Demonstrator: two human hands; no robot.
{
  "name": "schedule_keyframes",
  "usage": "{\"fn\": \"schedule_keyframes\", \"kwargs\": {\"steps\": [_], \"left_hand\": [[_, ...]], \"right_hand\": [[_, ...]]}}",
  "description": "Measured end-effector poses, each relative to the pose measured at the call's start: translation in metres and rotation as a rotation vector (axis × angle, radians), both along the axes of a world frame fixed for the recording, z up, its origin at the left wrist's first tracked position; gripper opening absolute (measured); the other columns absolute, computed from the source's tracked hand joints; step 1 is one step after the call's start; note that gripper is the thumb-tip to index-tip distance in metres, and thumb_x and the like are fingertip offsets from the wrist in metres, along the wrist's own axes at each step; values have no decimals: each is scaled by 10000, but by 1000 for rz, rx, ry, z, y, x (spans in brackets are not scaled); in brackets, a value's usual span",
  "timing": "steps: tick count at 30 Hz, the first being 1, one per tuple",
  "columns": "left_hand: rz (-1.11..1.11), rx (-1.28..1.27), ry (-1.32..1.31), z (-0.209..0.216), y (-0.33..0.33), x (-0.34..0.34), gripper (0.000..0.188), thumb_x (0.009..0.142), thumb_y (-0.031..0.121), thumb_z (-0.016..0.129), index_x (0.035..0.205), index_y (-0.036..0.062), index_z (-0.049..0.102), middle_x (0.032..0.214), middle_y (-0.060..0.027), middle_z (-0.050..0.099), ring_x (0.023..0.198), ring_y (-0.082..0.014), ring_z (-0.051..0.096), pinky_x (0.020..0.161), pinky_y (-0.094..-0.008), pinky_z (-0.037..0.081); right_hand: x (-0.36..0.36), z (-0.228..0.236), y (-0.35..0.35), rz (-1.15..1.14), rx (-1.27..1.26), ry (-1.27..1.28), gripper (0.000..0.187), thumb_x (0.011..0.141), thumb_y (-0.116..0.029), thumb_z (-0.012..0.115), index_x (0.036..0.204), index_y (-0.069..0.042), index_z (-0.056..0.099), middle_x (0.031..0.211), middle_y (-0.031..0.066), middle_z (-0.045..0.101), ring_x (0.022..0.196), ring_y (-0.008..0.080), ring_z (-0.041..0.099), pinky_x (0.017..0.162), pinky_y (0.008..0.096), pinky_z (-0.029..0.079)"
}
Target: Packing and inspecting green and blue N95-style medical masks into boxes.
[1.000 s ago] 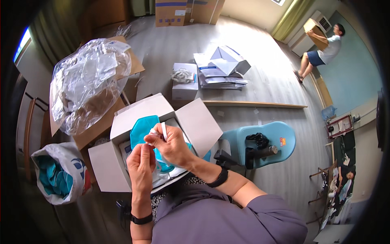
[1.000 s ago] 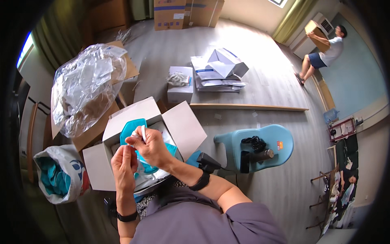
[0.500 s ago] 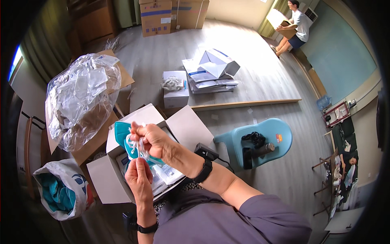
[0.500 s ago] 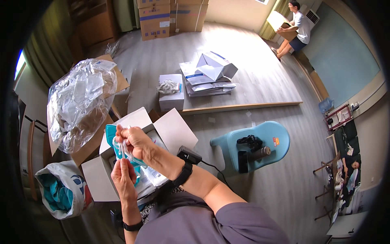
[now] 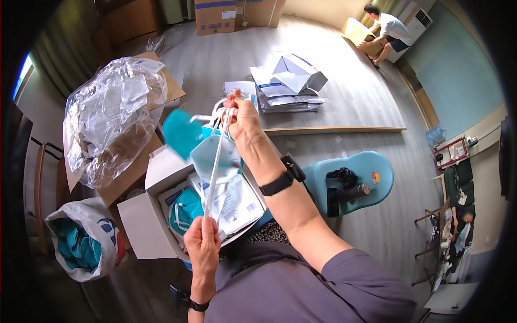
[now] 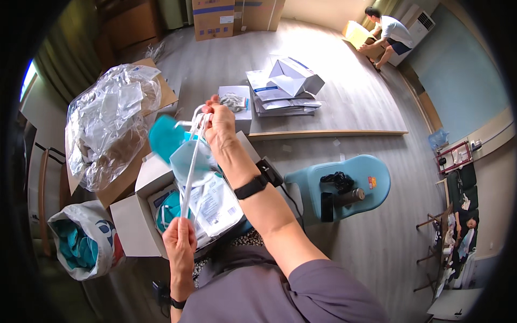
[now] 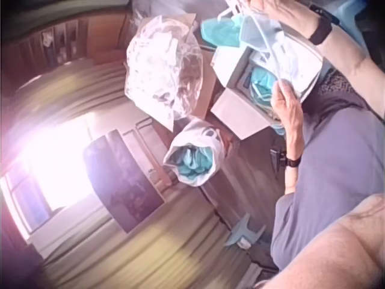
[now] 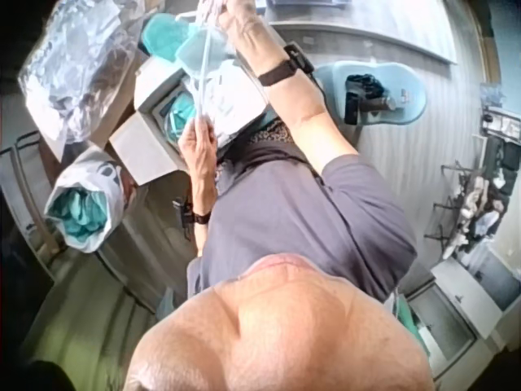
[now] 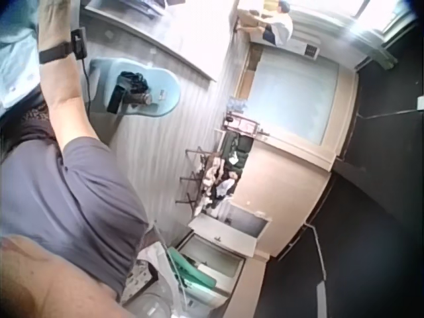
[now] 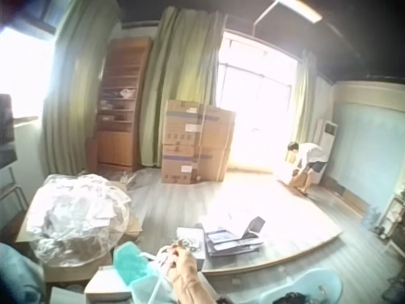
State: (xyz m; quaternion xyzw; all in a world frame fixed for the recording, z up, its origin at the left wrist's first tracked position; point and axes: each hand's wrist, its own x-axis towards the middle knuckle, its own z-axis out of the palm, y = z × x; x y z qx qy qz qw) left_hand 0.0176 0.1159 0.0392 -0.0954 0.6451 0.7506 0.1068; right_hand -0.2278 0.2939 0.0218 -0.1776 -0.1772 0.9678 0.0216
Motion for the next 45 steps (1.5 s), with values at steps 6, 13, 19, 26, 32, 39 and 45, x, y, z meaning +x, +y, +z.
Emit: {"fn": "schedule_keyframes", "kwargs": {"steps": [6,13,19,26,32,39,45], "left_hand": [[12,-406,352,-15,6,-54,122,1000,68,533,908,2,577,696,-36,523,633,-105,497,571,-276,424],[-120,-85,351,-12,-13,-46,176,969,4,586,1140,-12,622,1077,-82,662,787,-146,696,546,-220,442],[65,-400,227,0,-70,-52,301,921,89,673,1211,14,637,1177,-119,669,783,-184,708,577,-253,474],[-276,-1445,223,-25,-47,-62,443,772,124,783,1173,32,621,1072,-156,644,1046,-344,593,898,-434,481],[-176,-1342,287,-40,-63,-50,185,801,34,713,973,18,646,985,-142,635,951,-319,626,821,-412,497],[154,-853,414,16,-67,-30,118,825,-41,689,911,20,636,870,-70,608,781,-182,612,688,-286,486],[291,-721,683,17,-65,-34,183,795,-58,733,925,27,635,873,-75,627,803,-197,608,682,-296,481]], "right_hand": [[66,36,-32,265,509,229,184,984,-264,636,874,-120,666,738,-23,626,600,32,537,474,170,361],[92,17,-18,255,444,345,276,999,-318,598,892,-69,650,681,-8,551,607,83,532,590,282,483],[100,20,19,301,322,463,310,980,-360,627,934,-56,667,663,-35,467,565,40,391,451,186,218],[110,30,7,267,451,404,318,968,-363,652,889,-56,670,697,-38,503,575,31,377,458,171,231],[125,36,9,247,611,361,308,973,-351,653,826,-81,661,673,-67,494,557,-7,357,465,162,236],[144,28,-14,305,1049,581,310,869,-331,783,905,-46,665,778,-28,607,629,16,480,537,181,363],[156,29,-38,274,1437,808,280,804,-146,826,873,24,615,771,70,559,684,138,459,617,261,400]]}}
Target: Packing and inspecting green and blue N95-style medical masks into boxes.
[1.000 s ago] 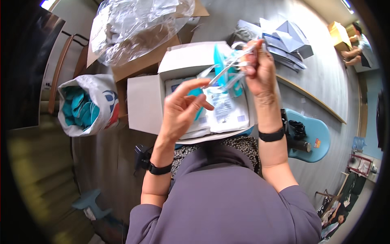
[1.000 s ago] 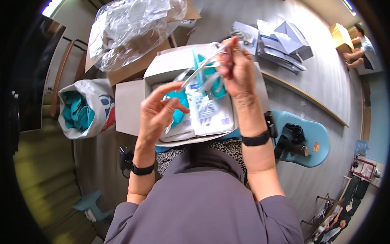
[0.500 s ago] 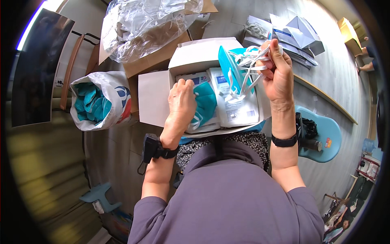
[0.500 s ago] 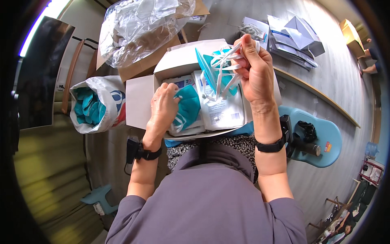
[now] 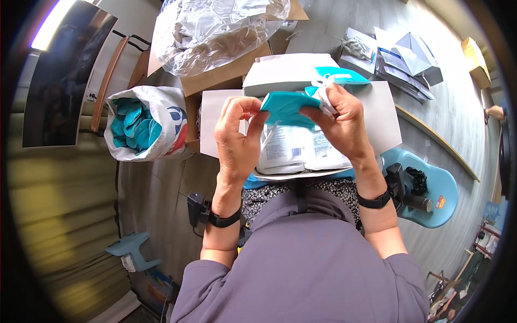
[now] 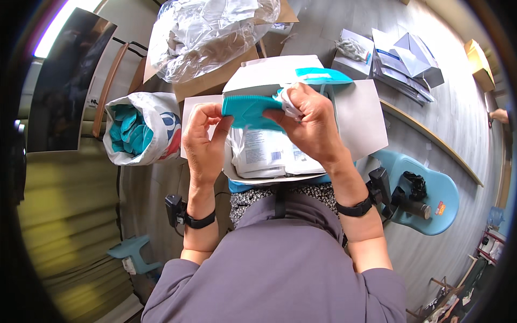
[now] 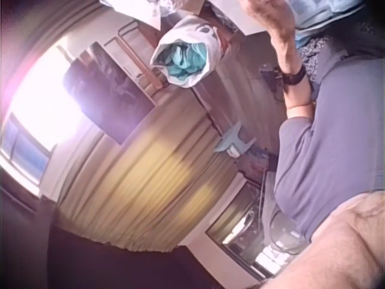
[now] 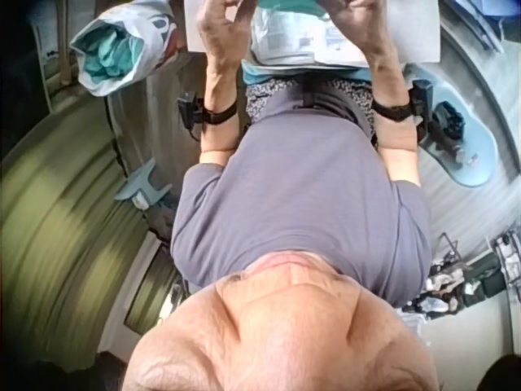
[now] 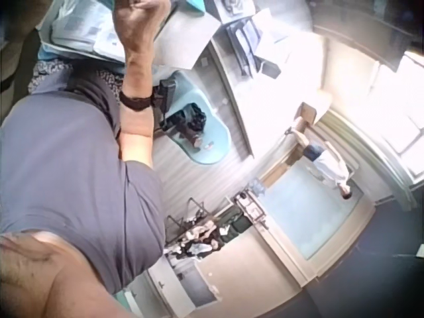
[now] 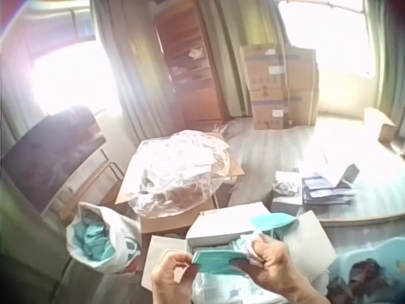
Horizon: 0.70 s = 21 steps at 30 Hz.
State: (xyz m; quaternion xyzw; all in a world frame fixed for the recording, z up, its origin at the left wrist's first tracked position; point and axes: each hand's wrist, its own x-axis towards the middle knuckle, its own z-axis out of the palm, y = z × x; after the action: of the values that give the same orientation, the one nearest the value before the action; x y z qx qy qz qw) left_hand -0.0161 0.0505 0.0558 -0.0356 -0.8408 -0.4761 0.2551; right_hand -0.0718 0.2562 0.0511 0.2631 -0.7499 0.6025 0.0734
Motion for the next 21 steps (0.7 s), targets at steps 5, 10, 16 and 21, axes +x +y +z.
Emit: {"fn": "schedule_keyframes", "kwargs": {"steps": [5,10,16,21], "left_hand": [[88,-171,98,1,11,-3,191,755,-1,800,879,38,662,882,-81,639,797,-213,628,694,-313,511],[38,29,-192,-2,12,-5,158,826,117,794,841,17,672,823,-86,622,679,-171,595,603,-291,464],[-125,106,-270,-10,19,3,237,917,239,730,890,10,677,782,-9,627,647,-66,490,576,-236,390],[-214,186,-342,-13,21,10,230,901,251,747,887,32,679,772,-13,678,667,-80,532,623,-265,421]], "right_hand": [[-6,17,0,-98,-56,33,269,846,-134,789,774,31,588,690,55,469,652,134,410,581,283,361],[-5,24,-1,-98,-97,-49,273,898,-155,749,778,23,581,710,1,495,672,64,409,566,236,339],[-8,23,1,-132,-168,-170,244,913,-256,747,837,-32,690,674,-101,539,625,0,389,543,191,293],[-16,19,3,-154,-173,-180,277,918,-274,741,785,-40,677,653,-96,524,611,4,379,531,203,269]]}}
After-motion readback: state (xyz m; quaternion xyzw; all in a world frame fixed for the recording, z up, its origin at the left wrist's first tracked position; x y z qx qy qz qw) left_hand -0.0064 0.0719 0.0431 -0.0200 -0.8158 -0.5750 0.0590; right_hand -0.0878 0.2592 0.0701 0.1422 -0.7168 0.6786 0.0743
